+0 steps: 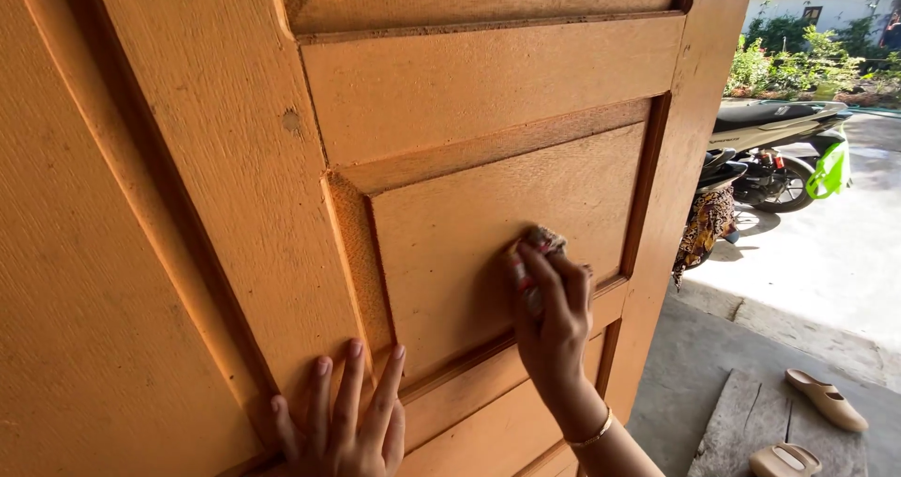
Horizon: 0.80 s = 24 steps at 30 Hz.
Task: Wiping and cleaning a wooden door and its handle with a cloth.
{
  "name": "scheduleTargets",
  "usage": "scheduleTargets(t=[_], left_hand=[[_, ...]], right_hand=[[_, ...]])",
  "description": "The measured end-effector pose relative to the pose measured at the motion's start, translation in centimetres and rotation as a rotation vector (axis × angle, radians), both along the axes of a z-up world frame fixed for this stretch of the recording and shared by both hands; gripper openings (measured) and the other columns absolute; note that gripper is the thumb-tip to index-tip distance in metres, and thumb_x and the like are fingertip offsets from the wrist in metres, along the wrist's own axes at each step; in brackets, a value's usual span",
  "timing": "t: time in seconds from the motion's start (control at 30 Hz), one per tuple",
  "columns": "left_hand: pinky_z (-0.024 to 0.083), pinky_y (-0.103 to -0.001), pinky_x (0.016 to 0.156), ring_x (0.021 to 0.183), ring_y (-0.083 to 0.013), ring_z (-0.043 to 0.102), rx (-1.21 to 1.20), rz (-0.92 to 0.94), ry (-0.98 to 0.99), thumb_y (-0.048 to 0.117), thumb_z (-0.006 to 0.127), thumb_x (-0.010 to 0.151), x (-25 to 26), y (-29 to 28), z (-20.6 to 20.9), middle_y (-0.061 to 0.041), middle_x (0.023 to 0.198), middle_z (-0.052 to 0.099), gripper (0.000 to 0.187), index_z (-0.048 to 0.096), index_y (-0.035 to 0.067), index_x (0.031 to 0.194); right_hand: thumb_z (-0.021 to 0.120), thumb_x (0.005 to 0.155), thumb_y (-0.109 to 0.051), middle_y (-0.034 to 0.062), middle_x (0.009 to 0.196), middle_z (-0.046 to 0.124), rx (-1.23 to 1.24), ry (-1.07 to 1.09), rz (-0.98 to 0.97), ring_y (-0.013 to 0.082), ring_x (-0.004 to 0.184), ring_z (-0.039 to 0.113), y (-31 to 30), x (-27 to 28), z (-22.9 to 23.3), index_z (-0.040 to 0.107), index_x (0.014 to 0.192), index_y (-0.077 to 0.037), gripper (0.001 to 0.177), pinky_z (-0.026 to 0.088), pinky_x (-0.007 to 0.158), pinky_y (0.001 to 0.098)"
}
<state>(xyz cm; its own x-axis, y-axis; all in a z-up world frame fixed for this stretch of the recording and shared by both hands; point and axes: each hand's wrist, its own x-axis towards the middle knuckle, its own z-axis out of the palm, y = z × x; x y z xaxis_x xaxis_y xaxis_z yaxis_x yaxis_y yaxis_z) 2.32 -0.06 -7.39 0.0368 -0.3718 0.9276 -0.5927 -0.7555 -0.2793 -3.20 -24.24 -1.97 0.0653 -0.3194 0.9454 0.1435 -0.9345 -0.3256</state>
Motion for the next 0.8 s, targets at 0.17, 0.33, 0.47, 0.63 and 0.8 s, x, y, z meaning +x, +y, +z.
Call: scheduleTargets(t=[0.17, 0.33, 0.47, 0.63, 0.8], left_hand=[[0.003, -0.062, 0.123, 0.148, -0.0332, 0.035, -0.015, 0.005, 0.033, 0.034, 0.058, 0.101, -0.1, -0.3, -0.2, -0.011, 0.156, 0.048, 0.046, 0.061, 0.03, 0.147], [0.004, -0.061, 0.124, 0.149, -0.0326, 0.034, -0.006, 0.027, 0.027, 0.033, 0.058, 0.101, -0.8, -0.1, 0.5, -0.01, 0.158, 0.047, 0.048, 0.06, 0.03, 0.149], [0.005, -0.059, 0.125, 0.15, -0.0301, 0.035, -0.045, 0.017, 0.027, 0.031, 0.059, 0.101, -1.1, -0.2, 0.8, -0.007, 0.158, 0.046, 0.049, 0.058, 0.031, 0.149], [0.006, -0.06, 0.124, 0.15, -0.0312, 0.035, -0.026, -0.014, 0.044, 0.029, 0.058, 0.102, -1.7, 0.4, 1.5, -0.008, 0.159, 0.046, 0.049, 0.056, 0.027, 0.151], [0.011, -0.062, 0.123, 0.15, -0.0299, 0.037, -0.023, -0.147, 0.151, 0.025, 0.06, 0.098, -1.1, 1.2, 0.0, -0.007, 0.159, 0.046, 0.04, 0.059, 0.017, 0.138]], right_hand=[[0.058, 0.094, -0.022, 0.0283, 0.146, 0.041, -0.216, 0.076, -0.21, 0.0448, 0.131, 0.038, 1.1, -1.7, 1.3, 0.058, 0.138, -0.002, 0.048, 0.034, 0.111, 0.0507], [0.052, 0.106, -0.01, 0.0237, 0.155, 0.042, -0.045, 0.06, 0.041, 0.0397, 0.134, 0.047, 0.4, 0.0, -2.5, 0.054, 0.146, 0.0, 0.042, 0.038, 0.116, 0.0457], [0.063, 0.105, -0.006, 0.0153, 0.141, 0.056, -0.042, -0.065, -0.167, 0.0318, 0.126, 0.053, -0.9, 1.4, -2.5, 0.062, 0.139, -0.003, 0.034, 0.043, 0.11, 0.0441], [0.064, 0.104, -0.003, 0.0194, 0.13, 0.062, 0.087, -0.167, -0.143, 0.0347, 0.125, 0.053, 3.5, 0.8, -0.4, 0.058, 0.137, 0.004, 0.034, 0.044, 0.108, 0.046], [0.075, 0.087, -0.006, 0.0148, 0.122, 0.067, -0.448, 0.002, 0.208, 0.0302, 0.113, 0.063, 8.7, -1.5, -0.7, 0.069, 0.118, -0.001, 0.032, 0.048, 0.096, 0.0427]])
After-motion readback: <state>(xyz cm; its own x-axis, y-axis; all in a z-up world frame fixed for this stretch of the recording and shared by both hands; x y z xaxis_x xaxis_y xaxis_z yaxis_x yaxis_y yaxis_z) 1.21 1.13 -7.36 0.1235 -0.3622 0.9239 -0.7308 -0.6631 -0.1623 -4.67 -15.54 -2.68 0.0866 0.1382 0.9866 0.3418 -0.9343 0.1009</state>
